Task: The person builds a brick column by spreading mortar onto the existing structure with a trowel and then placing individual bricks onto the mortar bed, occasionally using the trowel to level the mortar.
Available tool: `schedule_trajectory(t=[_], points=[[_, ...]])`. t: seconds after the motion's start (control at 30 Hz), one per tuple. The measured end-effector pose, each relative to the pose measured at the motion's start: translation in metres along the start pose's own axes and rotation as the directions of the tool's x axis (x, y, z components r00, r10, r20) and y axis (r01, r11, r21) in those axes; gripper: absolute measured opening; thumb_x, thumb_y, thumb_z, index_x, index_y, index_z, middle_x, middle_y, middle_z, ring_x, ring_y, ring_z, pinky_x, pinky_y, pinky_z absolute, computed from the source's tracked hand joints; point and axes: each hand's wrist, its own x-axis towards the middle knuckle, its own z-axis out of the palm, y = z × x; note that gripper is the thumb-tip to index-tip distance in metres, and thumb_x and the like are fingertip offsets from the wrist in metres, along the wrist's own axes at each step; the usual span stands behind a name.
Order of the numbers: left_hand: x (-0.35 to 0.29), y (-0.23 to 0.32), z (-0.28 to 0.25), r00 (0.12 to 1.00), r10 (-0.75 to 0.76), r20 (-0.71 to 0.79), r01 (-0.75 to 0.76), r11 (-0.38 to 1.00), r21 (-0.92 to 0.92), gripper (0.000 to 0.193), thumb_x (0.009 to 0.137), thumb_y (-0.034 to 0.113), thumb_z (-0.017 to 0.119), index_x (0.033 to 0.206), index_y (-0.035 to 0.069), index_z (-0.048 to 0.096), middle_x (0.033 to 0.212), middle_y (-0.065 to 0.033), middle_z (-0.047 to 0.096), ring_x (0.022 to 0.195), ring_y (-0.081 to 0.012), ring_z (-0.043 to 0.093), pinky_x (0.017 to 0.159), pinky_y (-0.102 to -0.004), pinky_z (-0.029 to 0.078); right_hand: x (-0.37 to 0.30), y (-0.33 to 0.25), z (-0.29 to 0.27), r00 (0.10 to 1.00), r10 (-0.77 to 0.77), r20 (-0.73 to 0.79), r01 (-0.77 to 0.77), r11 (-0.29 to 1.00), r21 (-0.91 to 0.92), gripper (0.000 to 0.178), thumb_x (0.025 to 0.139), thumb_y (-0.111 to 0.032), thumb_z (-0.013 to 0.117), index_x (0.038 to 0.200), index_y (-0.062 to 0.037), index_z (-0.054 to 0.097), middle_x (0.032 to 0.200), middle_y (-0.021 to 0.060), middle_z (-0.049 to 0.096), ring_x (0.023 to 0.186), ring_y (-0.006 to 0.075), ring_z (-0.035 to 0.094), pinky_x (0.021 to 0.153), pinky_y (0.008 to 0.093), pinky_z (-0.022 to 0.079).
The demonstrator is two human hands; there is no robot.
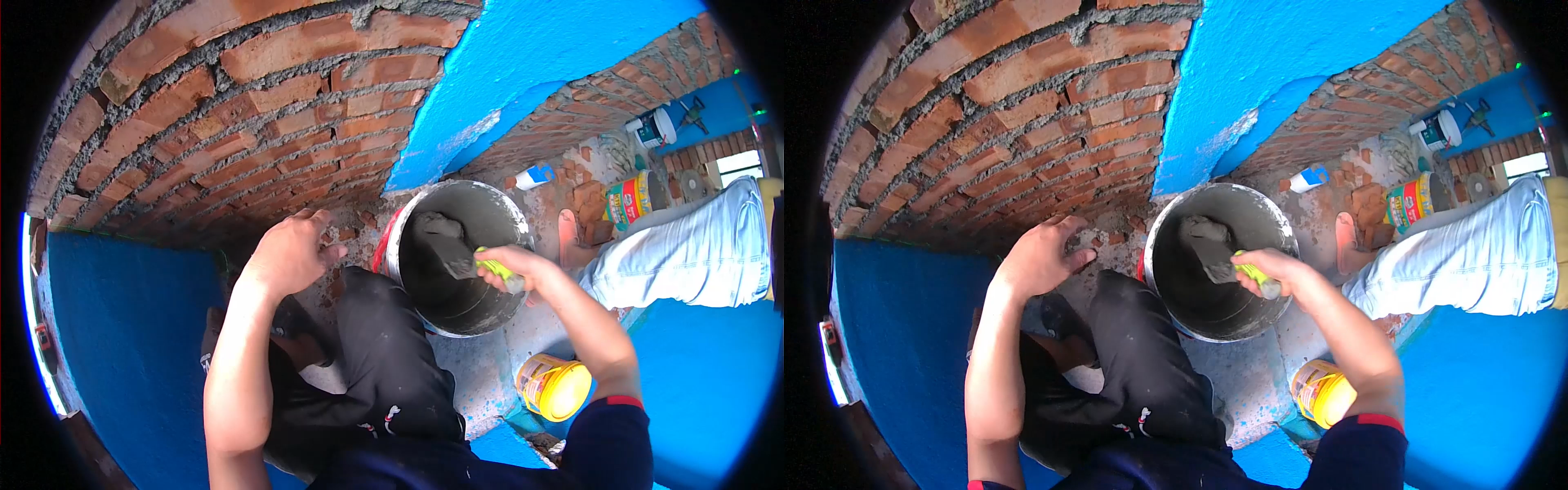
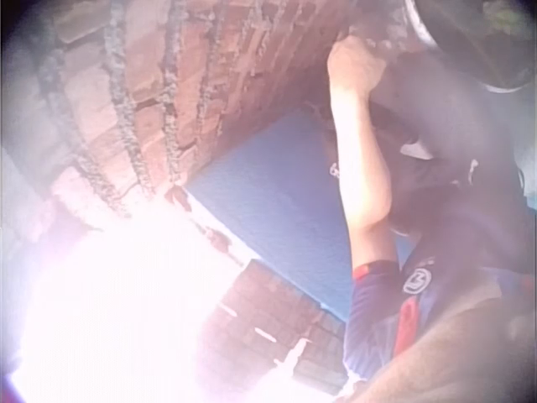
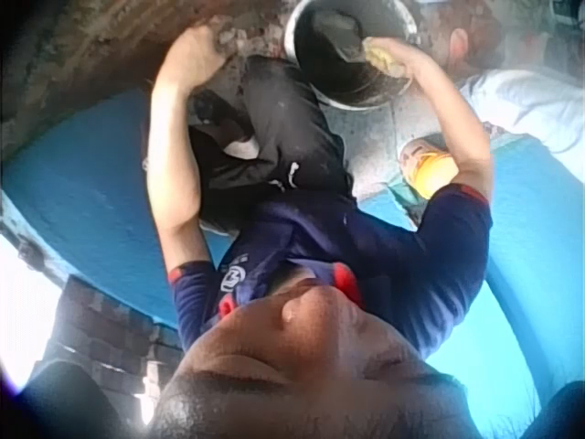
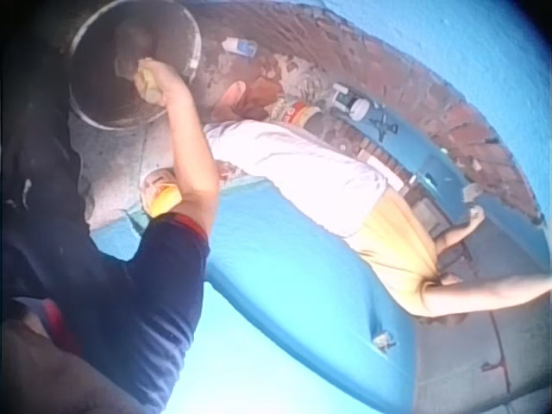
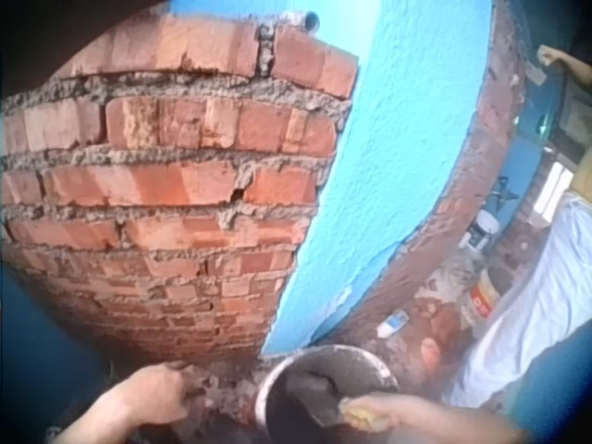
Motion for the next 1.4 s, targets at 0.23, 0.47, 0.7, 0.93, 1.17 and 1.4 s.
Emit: schedule_trajectory(t=[0.23,0.47,0.7,0.93,1.17,1.4], points=[[-0.002,0.003,0.003,1.0,0.011,-0.026,-0.011,1.0,0.026,0.048,0.083,0.029,0.07,0.121,0.002,0.058,0.107,-0.0232,0.065,0.103,-0.0386,0.061,0.089,-0.0432,0.048,0.044,-0.002,0.004,0.971,-0.131,-0.201,0.024,0.888,-0.46,0.051,0.099,-0.048,0.045,0.094,0.0027,0.052,0.065,0.0094,0.057,0.048,0.0207,0.056,0.043,0.0364,0.047],[-0.008,-0.012,0.001,1.0,-0.007,-0.025,0.008,1.0,0.023,0.047,0.082,0.028,0.07,0.119,0.001,0.059,0.105,-0.0222,0.065,0.101,-0.0382,0.062,0.089,-0.0427,0.049,0.117,0.041,0.002,0.971,0.21,-0.112,-0.207,0.512,-0.833,0.052,0.1,-0.043,0.037,0.08,0.0005,0.06,0.062,0.0127,0.06,0.053,0.0252,0.058,0.056,0.0426,0.048],[-0.01,-0.01,-0.005,0.999,0.023,-0.037,-0.023,1.0,-0.003,0.049,0.081,0.029,0.072,0.12,0.001,0.059,0.113,-0.0229,0.062,0.103,-0.0393,0.061,0.089,-0.0432,0.049,0.075,-0.058,0.0,0.994,0.1,-0.047,-0.101,0.637,-0.764,0.058,0.099,-0.048,0.039,0.071,-0.0016,0.059,0.058,0.0141,0.059,0.045,0.025,0.054,0.046,0.0409,0.046],[-0.009,-0.011,-0.002,0.996,0.042,-0.085,-0.042,0.999,-0.006,0.05,0.081,0.029,0.071,0.121,0.002,0.058,0.114,-0.0229,0.062,0.104,-0.0391,0.061,0.091,-0.0434,0.048,0.128,0.031,0.022,0.985,0.097,-0.145,-0.174,0.561,-0.809,0.056,0.101,-0.045,0.033,0.08,-0.001,0.062,0.063,0.0147,0.061,0.054,0.0267,0.059,0.061,0.0421,0.048],[-0.009,-0.012,-0.005,0.999,0.026,-0.038,-0.027,0.999,-0.018,0.048,0.081,0.029,0.071,0.119,0.001,0.059,0.11,-0.0216,0.064,0.104,-0.0379,0.061,0.09,-0.0429,0.048,0.078,-0.023,-0.005,0.933,0.075,-0.351,-0.342,-0.112,-0.933,0.025,0.087,-0.029,0.063,0.088,-0.0062,0.073,0.079,0.008,0.072,0.077,0.0209,0.069,0.071,0.0394,0.053],[-0.011,-0.009,-0.006,1.0,-0.028,-0.009,0.028,0.999,-0.016,0.048,0.082,0.028,0.071,0.12,0.001,0.059,0.11,-0.0211,0.064,0.103,-0.0379,0.061,0.088,-0.0423,0.049,0.113,0.015,0.053,0.882,-0.448,-0.145,-0.209,-0.096,-0.973,0.031,0.081,-0.027,0.062,0.103,-0.0075,0.072,0.108,0.0132,0.07,0.102,0.0285,0.067,0.086,0.0414,0.052]])
